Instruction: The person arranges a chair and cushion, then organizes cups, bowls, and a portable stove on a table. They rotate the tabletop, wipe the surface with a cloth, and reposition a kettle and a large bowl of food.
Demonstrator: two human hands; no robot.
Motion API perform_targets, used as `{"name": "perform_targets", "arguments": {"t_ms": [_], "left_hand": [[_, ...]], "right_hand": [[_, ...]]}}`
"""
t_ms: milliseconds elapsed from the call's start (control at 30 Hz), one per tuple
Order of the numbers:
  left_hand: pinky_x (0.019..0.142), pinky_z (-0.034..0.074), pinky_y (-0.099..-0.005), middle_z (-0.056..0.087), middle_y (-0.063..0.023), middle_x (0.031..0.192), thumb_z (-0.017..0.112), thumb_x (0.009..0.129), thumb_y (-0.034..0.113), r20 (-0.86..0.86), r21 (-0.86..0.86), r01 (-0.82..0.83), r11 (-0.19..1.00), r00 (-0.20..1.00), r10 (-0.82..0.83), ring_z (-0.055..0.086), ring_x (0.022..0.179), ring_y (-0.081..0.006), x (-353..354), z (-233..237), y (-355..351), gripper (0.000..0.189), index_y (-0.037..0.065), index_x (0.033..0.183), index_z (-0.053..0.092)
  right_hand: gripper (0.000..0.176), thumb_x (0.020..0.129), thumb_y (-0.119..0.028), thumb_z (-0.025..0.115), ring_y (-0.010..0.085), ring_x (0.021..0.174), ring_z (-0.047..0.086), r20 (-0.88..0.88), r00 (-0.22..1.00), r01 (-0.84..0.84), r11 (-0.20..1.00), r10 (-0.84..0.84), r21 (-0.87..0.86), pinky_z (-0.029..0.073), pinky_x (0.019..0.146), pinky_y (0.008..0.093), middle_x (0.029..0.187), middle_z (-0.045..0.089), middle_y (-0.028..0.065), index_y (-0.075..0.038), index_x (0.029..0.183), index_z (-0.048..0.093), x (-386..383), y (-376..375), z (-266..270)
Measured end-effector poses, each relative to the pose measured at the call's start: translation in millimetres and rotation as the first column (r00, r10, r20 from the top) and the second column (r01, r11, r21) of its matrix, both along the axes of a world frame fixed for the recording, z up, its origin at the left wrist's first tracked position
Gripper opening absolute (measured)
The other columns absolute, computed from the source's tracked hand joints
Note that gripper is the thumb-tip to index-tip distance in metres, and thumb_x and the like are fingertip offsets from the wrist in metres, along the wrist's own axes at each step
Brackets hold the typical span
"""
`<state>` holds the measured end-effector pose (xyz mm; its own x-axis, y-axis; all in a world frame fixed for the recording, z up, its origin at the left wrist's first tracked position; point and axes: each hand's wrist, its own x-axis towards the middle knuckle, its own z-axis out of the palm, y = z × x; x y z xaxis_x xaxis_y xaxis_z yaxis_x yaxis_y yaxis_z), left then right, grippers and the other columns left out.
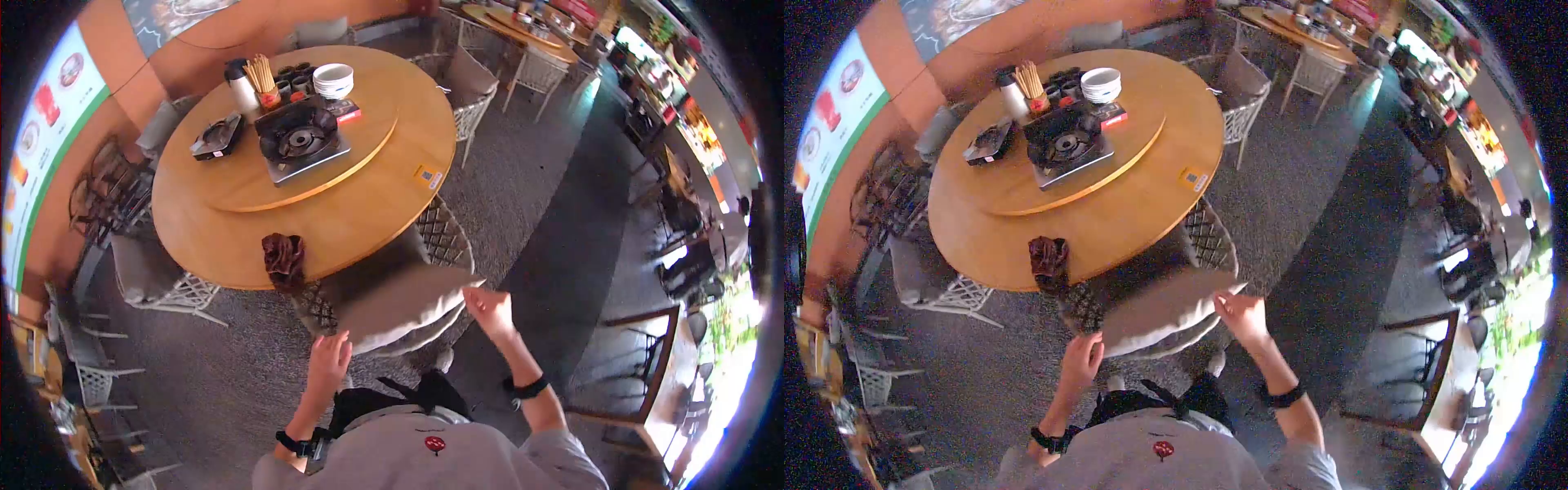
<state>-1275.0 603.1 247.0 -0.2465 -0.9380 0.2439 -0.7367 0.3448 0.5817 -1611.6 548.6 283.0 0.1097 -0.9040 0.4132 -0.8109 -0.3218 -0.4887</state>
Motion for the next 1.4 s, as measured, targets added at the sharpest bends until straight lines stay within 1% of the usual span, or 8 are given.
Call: {"name": "perform_targets", "arguments": {"t_ms": [167, 233, 333, 433, 700, 900, 1100, 1400], "left_hand": [[0.087, 0.036, -0.0408, 0.043, -0.0178, 0.117, 0.057, 0.077, 0.012, 0.049, 0.002, -0.116, 0.993, 0.992, 0.116, 0.044, 0.104, -0.0349, -112.4, 12.2, -18.1, 0.055, 0.003, 0.125, 0.032], [0.089, 0.035, -0.0405, 0.042, -0.0182, 0.119, 0.057, 0.077, 0.011, -0.029, 0.017, -0.130, 0.991, 0.991, 0.130, 0.043, 0.106, -0.0352, -148.6, 25.3, -26.0, 0.060, 0.003, 0.129, 0.027], [0.093, 0.032, -0.0401, 0.039, -0.0196, 0.123, 0.055, 0.078, 0.012, 0.017, 0.046, -0.203, 0.978, 0.979, 0.202, 0.040, 0.109, -0.0361, -181.4, 50.1, -27.3, 0.063, 0.002, 0.131, 0.022], [0.097, 0.029, -0.0410, 0.031, -0.0202, 0.128, 0.055, 0.078, 0.012, 0.051, 0.003, -0.368, 0.930, 0.929, 0.367, 0.032, 0.117, -0.0350, -190.4, 68.4, -18.8, 0.062, 0.002, 0.131, 0.023], [0.100, 0.022, -0.0456, 0.018, -0.0164, 0.137, 0.059, 0.077, 0.013, 0.044, -0.780, -0.554, 0.292, 0.418, 0.908, 0.020, 0.125, -0.0358, -153.0, 186.5, -21.2, 0.063, 0.009, 0.131, 0.028], [0.098, 0.025, -0.0488, 0.023, -0.0165, 0.136, 0.061, 0.077, 0.021, 0.140, -0.450, -0.847, 0.281, 0.244, 0.960, 0.025, 0.123, -0.0366, -116.7, 114.0, -34.0, 0.065, 0.011, 0.132, 0.028], [0.097, 0.029, -0.0473, 0.027, -0.0205, 0.132, 0.063, 0.075, 0.025, 0.245, -0.389, -0.803, 0.451, 0.381, 0.891, 0.029, 0.120, -0.0366, -136.1, 17.1, -55.5, 0.068, 0.007, 0.130, 0.029], [0.093, 0.030, -0.0494, 0.027, -0.0209, 0.131, 0.051, 0.083, 0.029, 0.316, 0.050, -0.813, 0.580, 0.564, 0.763, 0.025, 0.119, -0.0391, -241.1, 29.1, -111.5, 0.057, 0.007, 0.131, 0.028]], "right_hand": [[0.054, 0.075, 0.000, 0.056, 0.0122, 0.053, 0.058, 0.375, 0.926, -0.048, 0.999, 0.052, -0.019, 0.049, 0.053, 0.0246, 0.068, 0.061, 0.0053, -0.006, 0.125, 0.037, -87.5, 1.7, 50.8], [0.056, 0.076, 0.006, 0.052, 0.0134, 0.058, 0.059, 0.393, 0.898, -0.080, 0.952, 0.198, -0.297, 0.048, 0.054, 0.0255, 0.075, 0.061, 0.0087, -0.004, 0.128, 0.031, -122.8, -7.1, 65.3], [0.052, 0.084, 0.002, 0.043, 0.0116, 0.057, 0.055, 0.305, 0.946, -0.057, 0.983, 0.110, -0.177, 0.045, 0.056, 0.0220, 0.076, 0.059, 0.0096, -0.002, 0.131, 0.021, -167.1, -32.2, 88.3], [0.046, 0.088, -0.007, 0.041, 0.0120, 0.055, 0.053, 0.705, 0.709, 0.239, 0.934, 0.019, -0.265, 0.045, 0.056, 0.0222, 0.071, 0.059, 0.0102, 0.001, 0.129, 0.023, -178.8, -40.3, 111.6], [0.040, 0.089, -0.014, 0.041, 0.0083, 0.056, 0.051, 0.647, 0.762, 0.148, 0.975, -0.006, -0.165, 0.042, 0.051, 0.0206, 0.069, 0.058, 0.0058, 0.003, 0.125, 0.033, -219.7, -82.4, 93.9], [0.044, 0.077, -0.003, 0.056, 0.0108, 0.059, 0.058, 0.308, 0.932, -0.188, 0.981, 0.194, -0.047, 0.047, 0.058, 0.0232, 0.070, 0.061, 0.0046, -0.005, 0.120, 0.046, -226.1, -121.8, 94.0], [0.043, 0.075, -0.009, 0.060, 0.0161, 0.051, 0.059, 0.120, 0.966, -0.232, 0.973, 0.229, 0.013, 0.049, 0.046, 0.0295, 0.067, 0.061, 0.0044, -0.013, 0.116, 0.050, -224.8, -162.5, 91.1], [0.043, 0.080, -0.017, 0.055, 0.0191, 0.047, 0.056, -0.048, 0.945, -0.322, 0.946, 0.323, 0.024, 0.047, 0.043, 0.0312, 0.060, 0.058, 0.0057, -0.015, 0.121, 0.045, -261.1, -234.4, 74.0]]}}
